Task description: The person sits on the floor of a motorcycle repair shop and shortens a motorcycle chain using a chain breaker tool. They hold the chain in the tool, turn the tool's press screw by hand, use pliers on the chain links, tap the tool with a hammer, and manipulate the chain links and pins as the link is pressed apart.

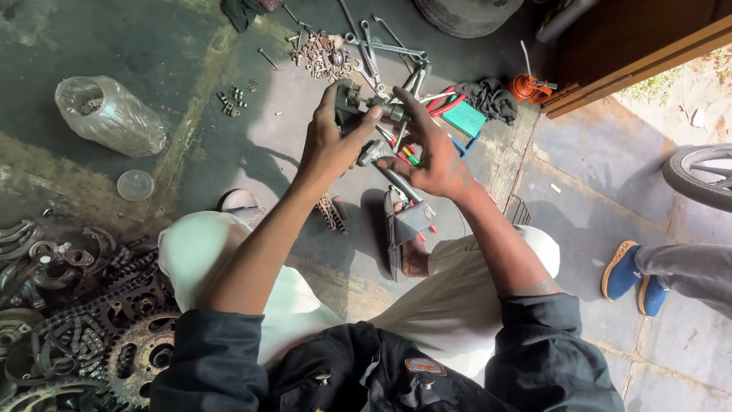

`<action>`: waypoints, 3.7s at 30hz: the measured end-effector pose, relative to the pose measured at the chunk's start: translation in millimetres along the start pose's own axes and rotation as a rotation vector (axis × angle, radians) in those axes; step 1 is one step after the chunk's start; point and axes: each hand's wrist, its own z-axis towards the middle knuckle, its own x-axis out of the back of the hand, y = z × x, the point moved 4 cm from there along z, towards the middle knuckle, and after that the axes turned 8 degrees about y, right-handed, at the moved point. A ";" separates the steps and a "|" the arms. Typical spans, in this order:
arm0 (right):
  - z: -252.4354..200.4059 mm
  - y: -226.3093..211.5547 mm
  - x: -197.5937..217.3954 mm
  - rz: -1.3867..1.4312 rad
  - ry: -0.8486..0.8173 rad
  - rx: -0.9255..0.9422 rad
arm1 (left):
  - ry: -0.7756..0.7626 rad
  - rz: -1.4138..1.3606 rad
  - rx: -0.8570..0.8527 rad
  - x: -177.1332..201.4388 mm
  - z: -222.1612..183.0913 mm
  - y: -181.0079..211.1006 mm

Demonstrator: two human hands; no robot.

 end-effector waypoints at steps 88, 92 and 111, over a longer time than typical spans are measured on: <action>11.1 -29.5 13.7 -0.888 0.203 0.403 | 0.021 -0.321 0.140 30.8 -28.8 28.1; -7.4 48.6 24.6 -0.604 0.154 -0.199 | 0.009 -0.326 0.103 27.8 -27.0 27.7; -4.6 -17.7 9.7 -0.851 -0.126 0.405 | 0.066 -0.332 0.187 33.2 -25.0 33.4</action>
